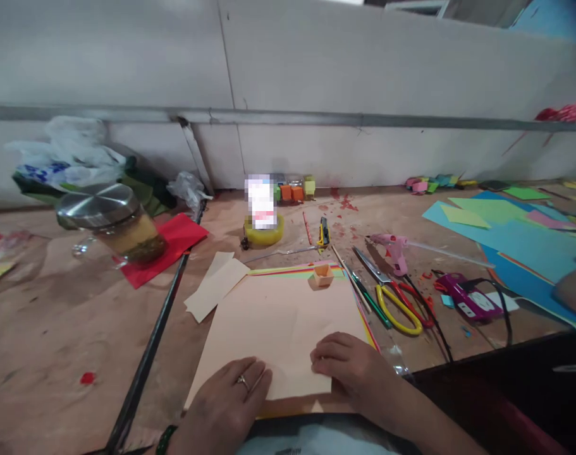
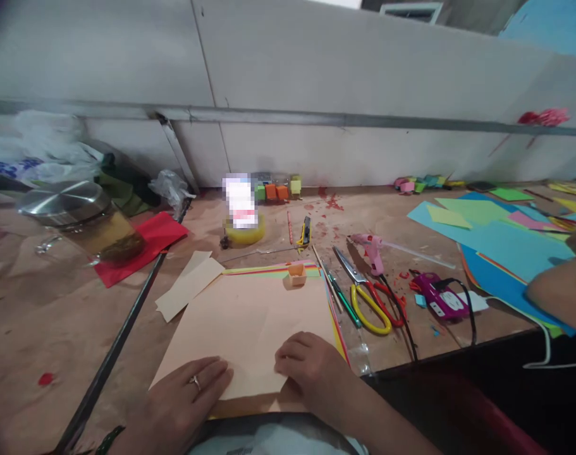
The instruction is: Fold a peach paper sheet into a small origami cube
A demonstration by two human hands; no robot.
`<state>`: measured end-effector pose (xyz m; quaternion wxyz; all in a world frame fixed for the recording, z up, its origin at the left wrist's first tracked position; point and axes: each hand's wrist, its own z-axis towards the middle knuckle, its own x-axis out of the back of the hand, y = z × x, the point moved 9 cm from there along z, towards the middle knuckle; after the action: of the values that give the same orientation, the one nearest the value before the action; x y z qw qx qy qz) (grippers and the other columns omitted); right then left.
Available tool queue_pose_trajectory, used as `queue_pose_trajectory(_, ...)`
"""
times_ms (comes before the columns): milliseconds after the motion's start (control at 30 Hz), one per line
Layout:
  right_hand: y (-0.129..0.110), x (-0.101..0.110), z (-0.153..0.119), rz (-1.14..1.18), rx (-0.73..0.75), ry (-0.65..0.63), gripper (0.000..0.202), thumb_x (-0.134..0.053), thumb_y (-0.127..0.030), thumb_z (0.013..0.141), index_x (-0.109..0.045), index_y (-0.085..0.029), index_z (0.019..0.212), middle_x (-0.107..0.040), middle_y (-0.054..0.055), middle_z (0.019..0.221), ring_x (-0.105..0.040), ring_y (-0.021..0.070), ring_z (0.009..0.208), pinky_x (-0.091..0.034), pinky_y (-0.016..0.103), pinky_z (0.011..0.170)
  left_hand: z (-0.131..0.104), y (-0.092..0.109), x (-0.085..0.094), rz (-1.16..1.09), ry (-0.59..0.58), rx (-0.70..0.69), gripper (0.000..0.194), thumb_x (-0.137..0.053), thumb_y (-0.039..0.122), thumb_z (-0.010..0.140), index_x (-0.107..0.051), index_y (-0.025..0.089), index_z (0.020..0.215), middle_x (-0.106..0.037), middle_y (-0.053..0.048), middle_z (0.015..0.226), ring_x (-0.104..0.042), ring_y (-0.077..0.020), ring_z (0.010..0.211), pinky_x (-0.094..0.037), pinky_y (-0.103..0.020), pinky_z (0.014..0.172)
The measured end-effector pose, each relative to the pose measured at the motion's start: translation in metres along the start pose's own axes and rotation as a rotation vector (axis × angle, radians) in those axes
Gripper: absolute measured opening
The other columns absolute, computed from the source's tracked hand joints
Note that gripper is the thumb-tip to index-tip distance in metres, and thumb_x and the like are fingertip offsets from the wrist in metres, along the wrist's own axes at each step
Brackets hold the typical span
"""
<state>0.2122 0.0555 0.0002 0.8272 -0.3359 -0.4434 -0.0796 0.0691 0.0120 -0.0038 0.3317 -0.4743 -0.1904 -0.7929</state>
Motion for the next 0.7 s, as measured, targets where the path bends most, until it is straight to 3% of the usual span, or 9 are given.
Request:
queue_pose_trajectory(133,0.006,0.000,-0.001,0.097,-0.096,-0.072,0.030,-0.053,0.005,0.078,-0.067,-0.018,0.091,-0.072,0.005,0.094,-0.063,0.0147,0.093,-0.053,0.026,0.079,-0.004,-0.018,0.005,-0.103,0.018,0.113,0.039,-0.036,-0.004,0.083,-0.061,0.016,0.105,-0.072,-0.008,0.095,-0.067,-0.0196,0.090,-0.057,-0.032,0.079)
queue_pose_trajectory(300,0.006,0.006,-0.002,0.173,-0.170,-0.072,0.023,-0.051,-0.008,0.087,-0.068,-0.018,0.098,-0.070,0.009,0.101,-0.064,0.0162,0.097,-0.054,0.028,0.083,0.009,-0.034,0.011,-0.340,-0.095,0.131,0.023,-0.040,0.008,0.092,-0.061,0.019,0.091,-0.070,-0.004,0.086,-0.066,-0.0141,0.080,-0.056,-0.022,0.069)
queue_pose_trajectory(467,0.006,0.009,-0.003,0.138,-0.227,-0.050,0.016,-0.056,-0.020,0.090,-0.066,-0.017,0.102,-0.069,0.011,0.102,-0.065,0.0177,0.094,-0.055,0.030,0.081,0.017,-0.026,0.011,-0.363,-0.133,0.113,0.018,-0.042,0.011,0.093,-0.057,0.019,0.089,-0.067,-0.002,0.080,-0.063,-0.0147,0.073,-0.053,-0.023,0.064)
queue_pose_trajectory(567,0.003,0.009,-0.005,0.113,-0.168,-0.011,0.017,-0.052,-0.020,0.094,-0.068,-0.017,0.090,-0.070,0.009,0.097,-0.065,0.0167,0.095,-0.055,0.030,0.083,0.016,-0.021,0.003,-0.393,-0.193,0.118,0.019,-0.042,0.008,0.090,-0.056,0.020,0.091,-0.068,-0.002,0.086,-0.063,-0.0157,0.077,-0.053,-0.024,0.065)
queue_pose_trajectory(700,0.006,0.006,-0.011,0.175,-0.154,-0.007,0.014,-0.055,-0.017,0.093,-0.068,-0.017,0.087,-0.071,0.008,0.097,-0.062,0.0166,0.107,-0.052,0.030,0.093,0.008,-0.032,-0.007,-0.507,-0.288,0.162,0.029,-0.041,-0.001,0.082,-0.055,0.022,0.092,-0.068,0.000,0.093,-0.062,-0.0148,0.085,-0.052,-0.023,0.071)
